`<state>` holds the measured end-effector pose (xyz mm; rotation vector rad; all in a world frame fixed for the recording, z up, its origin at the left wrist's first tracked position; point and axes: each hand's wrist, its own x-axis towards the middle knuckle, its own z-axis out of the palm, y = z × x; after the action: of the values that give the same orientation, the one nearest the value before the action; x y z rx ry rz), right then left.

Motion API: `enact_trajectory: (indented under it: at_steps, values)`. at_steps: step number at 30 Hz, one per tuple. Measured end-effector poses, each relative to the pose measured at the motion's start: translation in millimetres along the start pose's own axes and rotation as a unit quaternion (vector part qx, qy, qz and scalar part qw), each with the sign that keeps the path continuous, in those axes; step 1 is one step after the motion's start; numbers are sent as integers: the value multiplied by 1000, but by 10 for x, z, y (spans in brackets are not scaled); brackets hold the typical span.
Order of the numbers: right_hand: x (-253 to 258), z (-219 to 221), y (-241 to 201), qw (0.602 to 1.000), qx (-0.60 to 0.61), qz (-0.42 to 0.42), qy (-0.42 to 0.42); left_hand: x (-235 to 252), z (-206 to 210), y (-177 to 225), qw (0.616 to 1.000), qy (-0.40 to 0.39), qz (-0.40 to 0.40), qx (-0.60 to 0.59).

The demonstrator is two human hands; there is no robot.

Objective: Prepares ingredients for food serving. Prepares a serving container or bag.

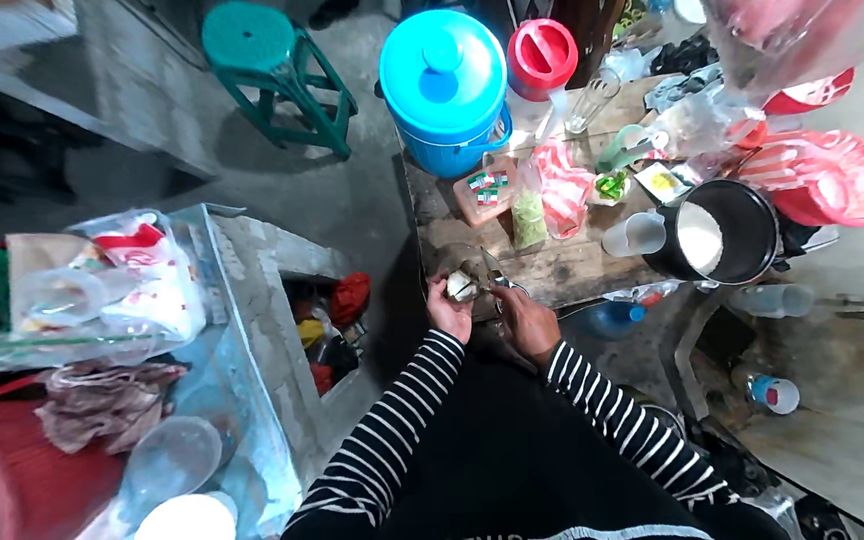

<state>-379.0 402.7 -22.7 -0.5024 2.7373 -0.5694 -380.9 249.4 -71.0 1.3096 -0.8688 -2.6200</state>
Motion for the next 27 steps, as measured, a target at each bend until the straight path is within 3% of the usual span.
enact_trajectory:
  at_steps: [8,27]
  values:
    - [-74,207,42,997,74,-32,15,-51,82,-28,999,23,-35,-34]
    - [-39,335,31,998,54,-40,14,-62,124,43,998,55,-26,-31]
